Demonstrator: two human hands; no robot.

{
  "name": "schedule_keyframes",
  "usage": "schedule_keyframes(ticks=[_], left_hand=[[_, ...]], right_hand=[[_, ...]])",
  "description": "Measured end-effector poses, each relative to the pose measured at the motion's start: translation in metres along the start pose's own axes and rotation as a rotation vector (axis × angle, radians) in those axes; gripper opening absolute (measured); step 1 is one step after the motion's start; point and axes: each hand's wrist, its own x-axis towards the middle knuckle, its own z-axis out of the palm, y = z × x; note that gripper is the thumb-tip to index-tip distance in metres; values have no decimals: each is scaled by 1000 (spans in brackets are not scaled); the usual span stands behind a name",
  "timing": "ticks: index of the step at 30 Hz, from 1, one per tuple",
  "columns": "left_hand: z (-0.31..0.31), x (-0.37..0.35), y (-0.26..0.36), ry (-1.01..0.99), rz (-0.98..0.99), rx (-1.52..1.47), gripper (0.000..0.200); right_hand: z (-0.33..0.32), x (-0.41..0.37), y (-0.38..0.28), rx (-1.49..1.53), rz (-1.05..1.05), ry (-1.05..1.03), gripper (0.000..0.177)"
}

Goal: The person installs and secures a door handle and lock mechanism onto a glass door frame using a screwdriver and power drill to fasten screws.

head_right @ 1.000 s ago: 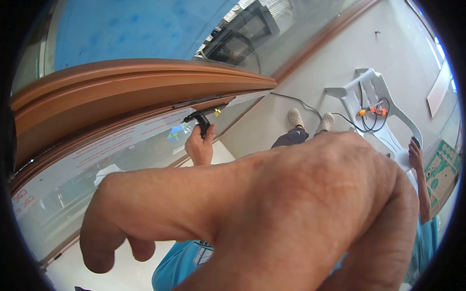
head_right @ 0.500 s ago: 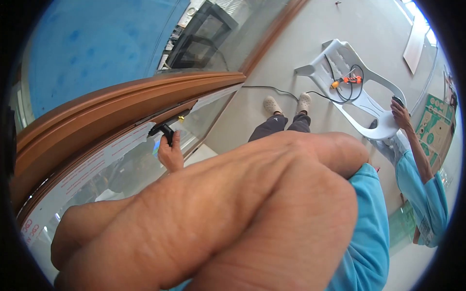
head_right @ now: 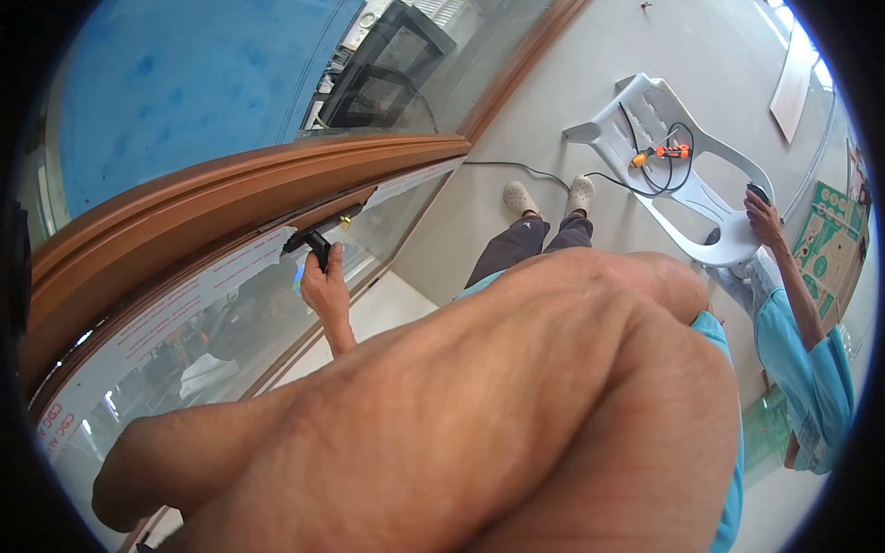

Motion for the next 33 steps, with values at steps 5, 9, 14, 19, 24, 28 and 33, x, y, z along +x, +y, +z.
schedule_keyframes(ticks=[5,9,14,19,24,28,33], left_hand=[[7,-1,-8,26,2,21,42],[2,0,-9,61,17,32,49],[4,0,-4,27,-3,35,49],[3,-1,-5,20,-2,32,46],[32,4,-52,31,12,-43,47],[5,1,-8,47,22,51,47],[7,2,-9,25,-1,50,48]], right_hand=[[6,-1,-11,-33,16,10,59],[-8,-12,-61,-134,68,61,60],[-11,-10,-123,-238,109,122,61],[0,-7,-102,-219,176,89,62],[-20,-9,-68,-161,249,203,63],[-22,-18,-56,-31,256,386,64],[26,8,-9,147,-26,400,51]])
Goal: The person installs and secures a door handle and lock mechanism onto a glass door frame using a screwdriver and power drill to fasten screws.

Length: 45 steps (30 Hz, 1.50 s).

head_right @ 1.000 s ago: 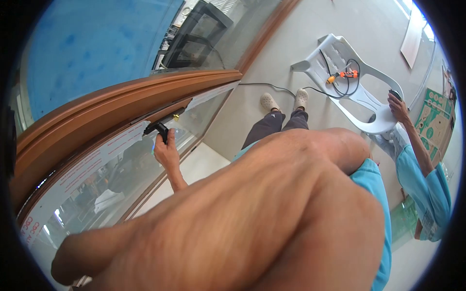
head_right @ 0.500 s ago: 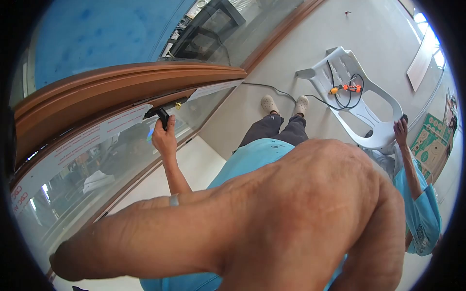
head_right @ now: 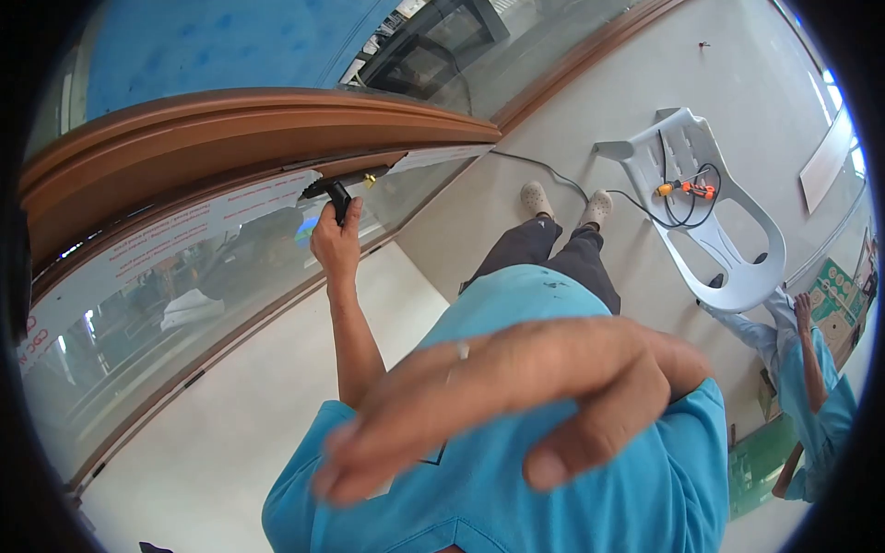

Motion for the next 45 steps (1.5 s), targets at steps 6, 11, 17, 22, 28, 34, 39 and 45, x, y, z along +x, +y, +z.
schedule_keyframes(ticks=[6,11,17,22,28,34,39,45], left_hand=[[-3,0,2,-25,5,-31,49],[-6,-1,2,-62,-14,-21,48],[-8,2,-3,-54,10,-46,48],[-10,3,-4,-91,-18,-81,46],[-7,4,-6,-93,-4,-105,45],[-5,3,0,-61,-71,-127,41],[-2,3,11,14,-152,-116,38],[13,0,20,234,-131,-28,41]], right_hand=[[6,14,19,24,-99,-26,49],[3,25,27,-68,-110,-31,49],[-15,43,34,-329,-47,-35,48],[-53,38,23,-804,191,46,48],[-61,10,22,-1396,876,106,42],[-96,-43,-7,-1817,1504,151,41],[-103,-116,-77,-1706,2000,-116,74],[-121,-116,-119,-1591,1790,-212,120]])
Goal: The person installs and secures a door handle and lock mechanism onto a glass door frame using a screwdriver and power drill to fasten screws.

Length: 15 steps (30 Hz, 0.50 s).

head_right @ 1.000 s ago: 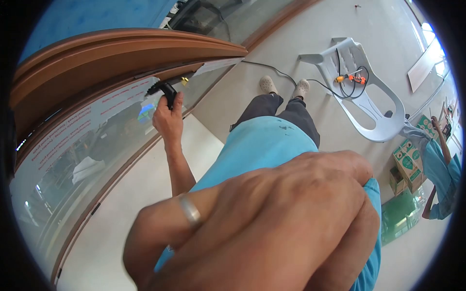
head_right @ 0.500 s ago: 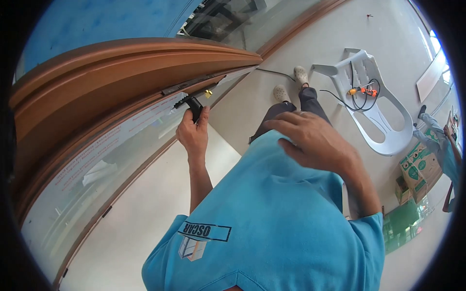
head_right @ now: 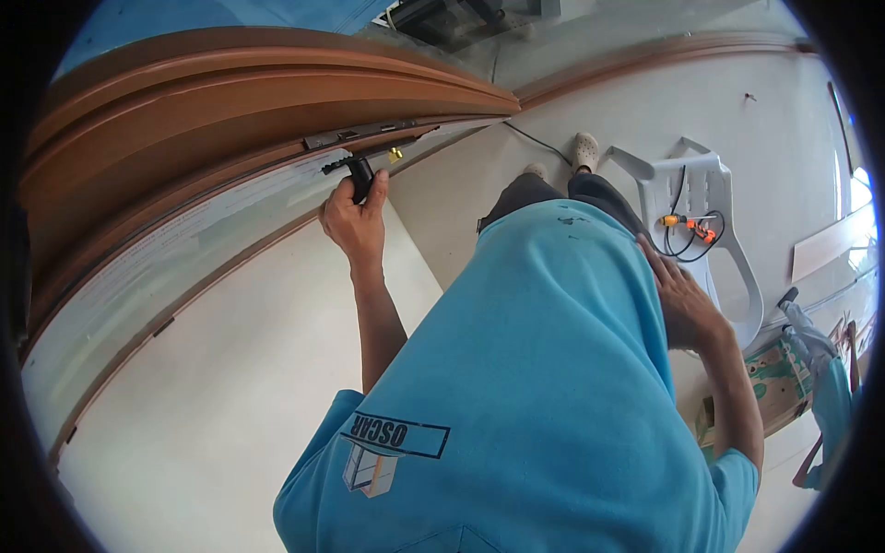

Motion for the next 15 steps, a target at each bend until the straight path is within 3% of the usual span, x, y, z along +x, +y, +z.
schedule_keyframes(ticks=[2,7,15], left_hand=[[6,2,-1,10,-17,-23,37],[5,0,-6,5,-54,-1,35],[6,0,-5,91,45,44,40]], right_hand=[[-17,13,13,26,-109,110,124],[-34,19,25,-52,-103,57,125],[-51,28,17,-129,-170,32,123]])
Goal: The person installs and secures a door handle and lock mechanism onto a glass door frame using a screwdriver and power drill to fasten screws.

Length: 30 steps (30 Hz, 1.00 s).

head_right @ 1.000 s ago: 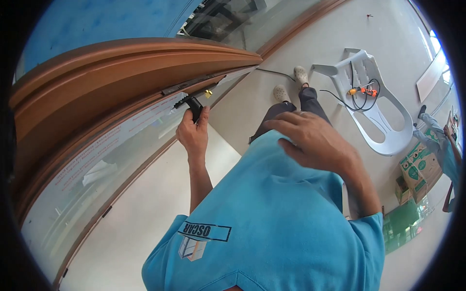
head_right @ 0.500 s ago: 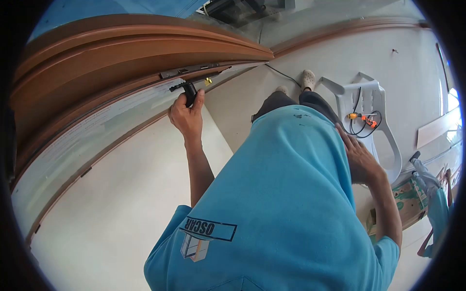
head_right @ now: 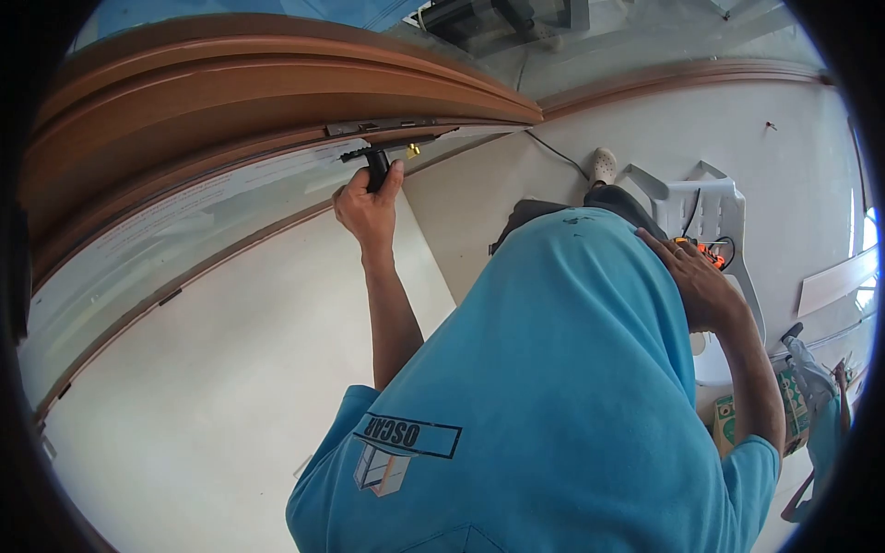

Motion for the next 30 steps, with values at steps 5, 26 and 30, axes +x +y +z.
schedule_keyframes(ticks=[5,26,30], left_hand=[[-2,-1,3,-80,-153,-120,39],[-2,3,-6,-187,-191,-63,46],[-3,3,-7,-221,-211,-39,46]], right_hand=[[19,1,-8,19,-27,42,123],[24,16,-9,170,-3,-20,128],[11,18,-9,180,33,-81,127]])
